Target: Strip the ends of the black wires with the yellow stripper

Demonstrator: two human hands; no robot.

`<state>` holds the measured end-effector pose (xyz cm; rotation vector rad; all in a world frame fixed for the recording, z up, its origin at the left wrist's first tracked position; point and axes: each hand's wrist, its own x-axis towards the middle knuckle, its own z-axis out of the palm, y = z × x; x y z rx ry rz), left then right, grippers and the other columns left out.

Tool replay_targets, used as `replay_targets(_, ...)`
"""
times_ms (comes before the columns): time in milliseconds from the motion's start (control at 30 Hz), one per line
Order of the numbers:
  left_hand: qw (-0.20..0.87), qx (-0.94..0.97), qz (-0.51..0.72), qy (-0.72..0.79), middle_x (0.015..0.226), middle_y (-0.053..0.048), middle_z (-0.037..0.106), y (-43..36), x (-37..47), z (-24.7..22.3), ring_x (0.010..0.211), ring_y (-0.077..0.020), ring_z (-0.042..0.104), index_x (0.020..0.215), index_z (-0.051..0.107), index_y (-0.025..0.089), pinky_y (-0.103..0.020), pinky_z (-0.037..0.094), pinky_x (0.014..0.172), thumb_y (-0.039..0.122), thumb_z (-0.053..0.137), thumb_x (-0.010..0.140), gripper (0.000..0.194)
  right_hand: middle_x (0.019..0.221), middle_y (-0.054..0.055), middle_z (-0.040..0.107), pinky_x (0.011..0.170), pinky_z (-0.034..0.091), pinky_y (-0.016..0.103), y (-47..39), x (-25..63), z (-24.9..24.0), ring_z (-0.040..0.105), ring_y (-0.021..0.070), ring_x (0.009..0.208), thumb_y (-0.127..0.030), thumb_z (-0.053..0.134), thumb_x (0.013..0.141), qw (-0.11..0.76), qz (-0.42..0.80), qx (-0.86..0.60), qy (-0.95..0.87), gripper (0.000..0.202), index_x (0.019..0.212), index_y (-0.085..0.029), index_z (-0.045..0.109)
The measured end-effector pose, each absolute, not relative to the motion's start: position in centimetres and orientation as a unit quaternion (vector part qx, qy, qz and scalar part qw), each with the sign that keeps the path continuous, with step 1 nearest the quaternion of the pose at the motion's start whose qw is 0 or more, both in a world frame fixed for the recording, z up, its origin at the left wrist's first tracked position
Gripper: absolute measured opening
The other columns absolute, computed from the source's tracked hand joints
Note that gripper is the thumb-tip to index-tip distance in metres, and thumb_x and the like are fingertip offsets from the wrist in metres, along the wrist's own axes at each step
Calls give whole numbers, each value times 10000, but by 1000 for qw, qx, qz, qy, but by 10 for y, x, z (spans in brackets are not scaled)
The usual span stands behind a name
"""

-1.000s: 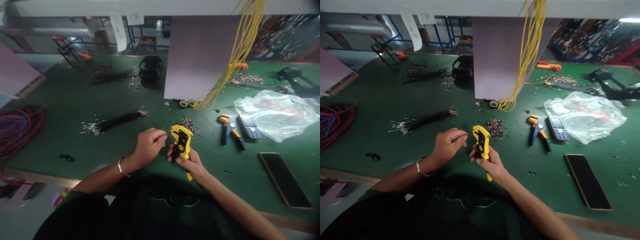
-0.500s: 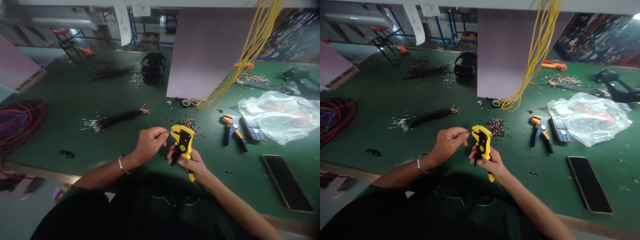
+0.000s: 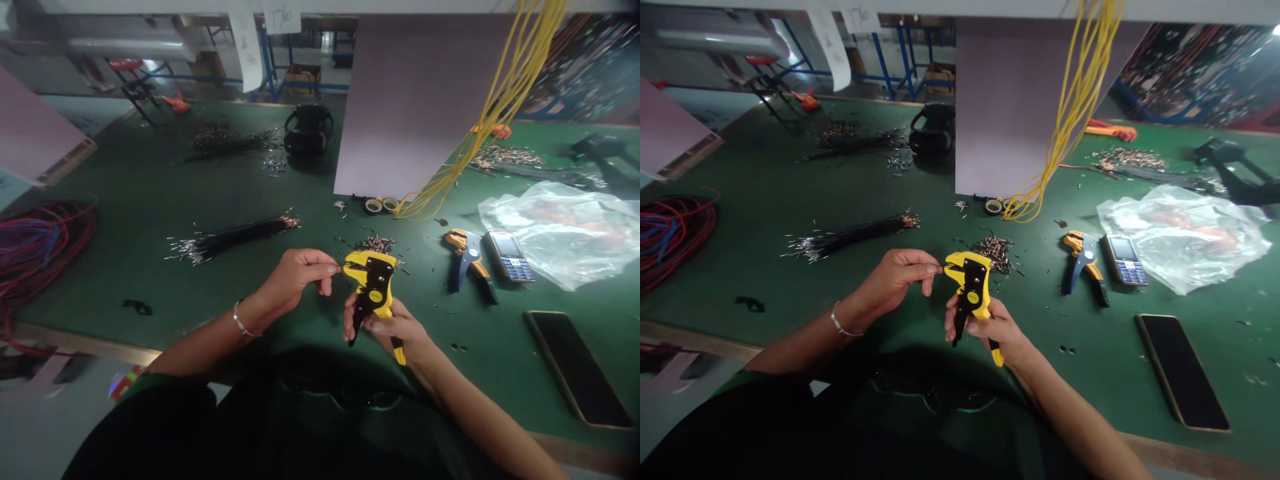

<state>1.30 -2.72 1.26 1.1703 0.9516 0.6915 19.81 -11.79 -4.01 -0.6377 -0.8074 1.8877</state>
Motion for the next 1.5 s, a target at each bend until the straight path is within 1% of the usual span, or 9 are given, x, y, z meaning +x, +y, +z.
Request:
replay_targets(133, 691, 512, 294, 416, 459, 17, 606, -25, 10, 9, 458, -101, 536, 719, 719, 175, -256, 437, 536, 262, 686, 730, 95, 792, 79, 694, 675, 509, 405, -118, 199, -42, 632, 219, 680, -239, 705, 655, 473, 779, -247, -329, 391, 1024, -123, 649)
replay_targets(267, 719, 495, 281, 398, 466, 20, 609, -24, 9, 6, 439, -95, 534, 764, 728, 170, -255, 437, 533, 251, 695, 731, 94, 788, 70, 674, 672, 506, 399, -118, 199, -47, 622, 204, 675, -211, 691, 680, 471, 780, -230, -341, 383, 1048, -119, 633)
replay_targets(533, 730, 498, 263, 388, 432, 23, 595, -22, 7, 5, 418, -86, 507, 737, 729, 178, -249, 398, 537, 230, 684, 730, 69, 745, 46, 649, 638, 502, 378, -122, 199, -50, 594, 180, 642, -256, 734, 719, 463, 778, -232, -356, 349, 1029, -134, 628)
replay_targets(767, 746, 497, 246, 369, 417, 29, 580, -19, 6, 5, 432, -98, 508, 741, 732, 197, -267, 415, 560, 250, 684, 727, 73, 706, 30, 633, 571, 497, 344, -125, 198, -48, 567, 154, 579, -237, 746, 734, 464, 784, -229, -343, 289, 981, -134, 638)
replay_targets(967, 747, 499, 235, 372, 419, 24, 580, -20, 4, 7, 436, -108, 515, 757, 746, 200, -271, 433, 540, 262, 697, 700, 98, 627, 4, 598, 498, 464, 313, -128, 197, -43, 522, 130, 498, -260, 763, 728, 451, 795, -244, -324, 230, 865, -137, 624)
replay_targets(1100, 748, 501, 237, 365, 415, 26, 577, -20, 3, 5, 443, -109, 514, 780, 754, 204, -271, 451, 551, 249, 697, 706, 104, 606, -1, 579, 483, 448, 303, -129, 197, -39, 505, 122, 483, -266, 762, 732, 441, 801, -251, -320, 222, 827, -134, 611)
replay_targets(1267, 753, 499, 240, 356, 411, 30, 576, -19, 3, 3, 442, -105, 507, 775, 754, 202, -267, 432, 551, 219, 684, 715, 93, 587, -18, 532, 459, 413, 273, -130, 197, -38, 469, 102, 470, -261, 749, 751, 438, 806, -248, -312, 206, 801, -140, 590)
replay_targets(1500, 754, 489, 233, 373, 407, 33, 570, -18, 5, 1, 433, -103, 496, 760, 740, 208, -270, 401, 535, 249, 693, 698, 88, 587, -25, 525, 429, 382, 252, -131, 194, -42, 444, 88, 452, -263, 764, 738, 444, 793, -271, -317, 218, 779, -148, 584)
